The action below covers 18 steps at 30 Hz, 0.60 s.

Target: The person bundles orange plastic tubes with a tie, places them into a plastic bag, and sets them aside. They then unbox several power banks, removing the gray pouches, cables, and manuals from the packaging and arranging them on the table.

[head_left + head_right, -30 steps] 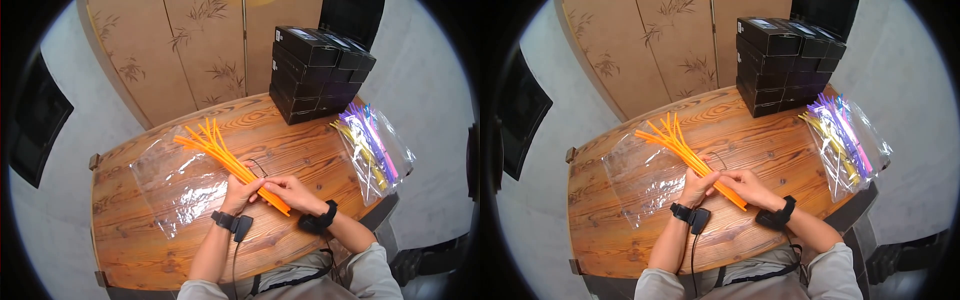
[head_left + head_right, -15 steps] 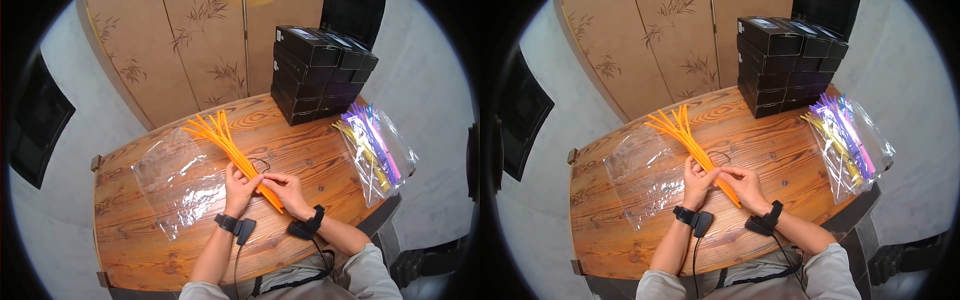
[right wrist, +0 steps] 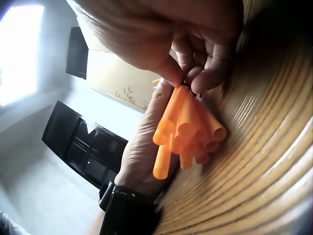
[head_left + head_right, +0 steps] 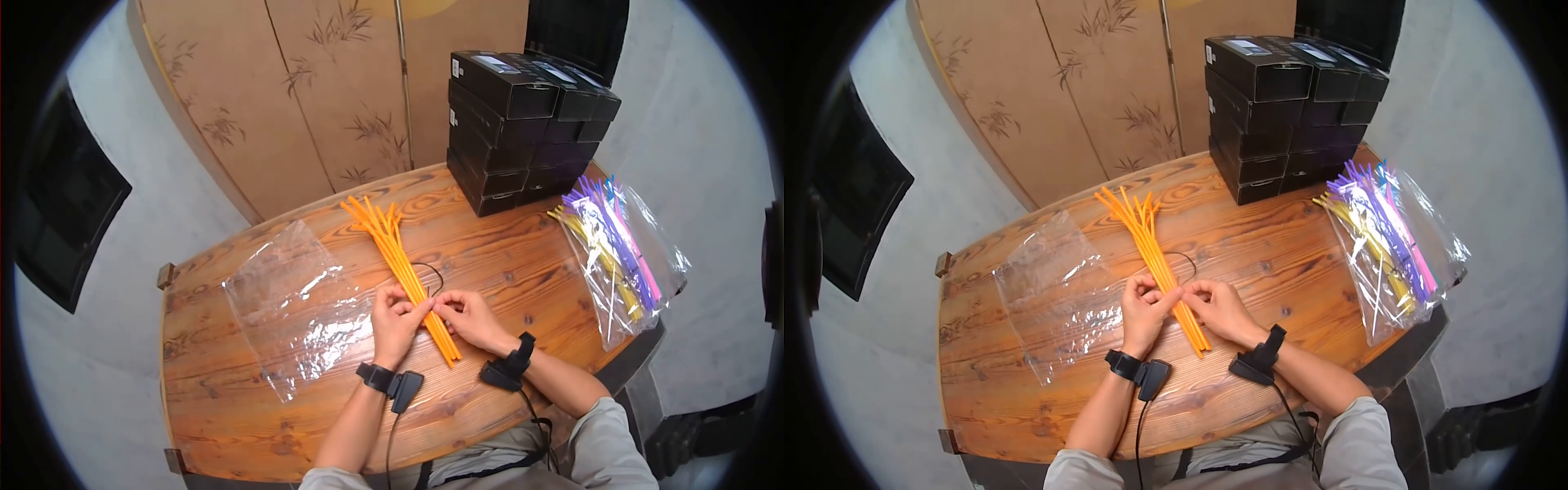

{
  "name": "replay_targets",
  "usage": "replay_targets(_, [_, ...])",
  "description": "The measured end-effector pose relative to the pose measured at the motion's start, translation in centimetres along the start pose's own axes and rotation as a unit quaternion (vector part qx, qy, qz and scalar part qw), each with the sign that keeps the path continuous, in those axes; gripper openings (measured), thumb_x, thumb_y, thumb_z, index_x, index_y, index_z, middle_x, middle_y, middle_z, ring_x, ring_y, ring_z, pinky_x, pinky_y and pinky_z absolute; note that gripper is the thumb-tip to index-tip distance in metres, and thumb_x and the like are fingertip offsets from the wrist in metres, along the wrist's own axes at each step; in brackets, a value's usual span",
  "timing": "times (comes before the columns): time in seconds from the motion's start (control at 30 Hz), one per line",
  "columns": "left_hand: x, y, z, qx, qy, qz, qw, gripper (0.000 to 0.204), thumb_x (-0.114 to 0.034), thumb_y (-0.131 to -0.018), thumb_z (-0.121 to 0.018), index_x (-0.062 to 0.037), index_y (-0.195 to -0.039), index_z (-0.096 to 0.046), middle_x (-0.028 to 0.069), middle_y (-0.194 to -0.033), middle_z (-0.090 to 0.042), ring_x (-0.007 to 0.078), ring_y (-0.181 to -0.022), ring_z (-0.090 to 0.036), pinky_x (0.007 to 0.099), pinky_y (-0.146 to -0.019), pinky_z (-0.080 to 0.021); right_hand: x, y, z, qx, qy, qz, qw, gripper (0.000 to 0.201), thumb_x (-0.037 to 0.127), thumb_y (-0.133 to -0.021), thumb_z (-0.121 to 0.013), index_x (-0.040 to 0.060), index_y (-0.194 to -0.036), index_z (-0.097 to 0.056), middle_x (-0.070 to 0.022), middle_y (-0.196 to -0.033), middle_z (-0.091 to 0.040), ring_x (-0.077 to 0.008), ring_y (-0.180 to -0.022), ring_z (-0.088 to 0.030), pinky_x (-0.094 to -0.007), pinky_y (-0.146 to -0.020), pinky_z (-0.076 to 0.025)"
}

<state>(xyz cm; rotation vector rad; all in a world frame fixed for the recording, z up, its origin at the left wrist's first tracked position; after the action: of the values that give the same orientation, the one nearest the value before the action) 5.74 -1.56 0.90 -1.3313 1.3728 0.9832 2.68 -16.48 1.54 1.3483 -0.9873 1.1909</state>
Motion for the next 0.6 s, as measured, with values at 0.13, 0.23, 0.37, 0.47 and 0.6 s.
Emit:
replay_targets(0.13, [0.0,0.0,-0.1,0.027,-0.042,0.031,0.998,0.017,-0.001,-0.085,-0.073,0.0026,-0.09,-0.057,0.0051,-0.077,-0.064,0.0056,-0.066,-0.061,0.0186,-0.055,-0.051,0.2,-0.7,0.0,0.023,0.06,0.022,0.998,0.018,0.016,-0.098,-0.06,-0.0005,-0.105,-0.063,-0.0024,-0.089,-0.067,-0.0044,-0.071,-0.06,-0.0187,-0.06,-0.051])
replay_targets(0.23, [-0.4,0.0,-0.4,0.027,-0.09,0.01,0.996,0.011,-0.003,-0.088,-0.071,0.0023,-0.087,-0.062,0.0024,-0.073,-0.065,0.0042,-0.066,-0.06,0.0174,-0.057,-0.048,-0.3,-1.4,0.1,0.069,-0.022,-0.004,0.997,0.018,0.016,-0.097,-0.061,-0.0012,-0.104,-0.062,-0.0036,-0.09,-0.068,-0.0048,-0.071,-0.061,-0.0182,-0.059,-0.051])
replay_targets(0.37, [-0.6,0.0,-0.2,0.034,-0.136,-0.002,0.99,0.008,-0.004,-0.09,-0.07,0.0007,-0.089,-0.063,0.0008,-0.077,-0.066,0.004,-0.068,-0.059,0.0165,-0.06,-0.046,0.2,-1.7,0.1,0.113,-0.022,0.007,0.993,0.017,0.015,-0.096,-0.063,-0.0013,-0.102,-0.063,-0.0051,-0.091,-0.069,-0.0054,-0.073,-0.063,-0.0176,-0.06,-0.052])
replay_targets(0.47, [-0.4,-0.1,-0.3,0.046,-0.133,0.014,0.99,0.01,-0.003,-0.089,-0.07,0.0032,-0.092,-0.063,0.0032,-0.079,-0.066,0.0057,-0.07,-0.061,0.0181,-0.062,-0.05,-0.1,-1.8,0.3,0.115,-0.032,0.004,0.993,0.016,0.014,-0.095,-0.063,-0.0009,-0.1,-0.064,-0.0051,-0.091,-0.069,-0.0053,-0.073,-0.063,-0.0173,-0.06,-0.051])
replay_targets(0.6, [-0.6,0.1,-0.9,0.077,-0.087,0.037,0.992,0.013,-0.001,-0.089,-0.069,0.0043,-0.098,-0.062,0.0044,-0.085,-0.066,0.0075,-0.075,-0.063,0.0194,-0.066,-0.052,-0.5,-1.8,0.6,0.121,-0.041,0.022,0.992,0.014,0.013,-0.095,-0.063,-0.0005,-0.099,-0.064,-0.0037,-0.088,-0.068,-0.0045,-0.07,-0.062,-0.0171,-0.058,-0.05])
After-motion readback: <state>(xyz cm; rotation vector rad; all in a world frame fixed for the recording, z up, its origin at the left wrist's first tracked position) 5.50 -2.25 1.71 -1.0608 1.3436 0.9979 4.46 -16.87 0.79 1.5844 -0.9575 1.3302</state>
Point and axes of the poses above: each hand's wrist, its own y-axis away from the middle knuckle, its own z-axis out of the back of the hand, x = y × z, the point moved 7 cm from there along -y, towards the middle knuckle
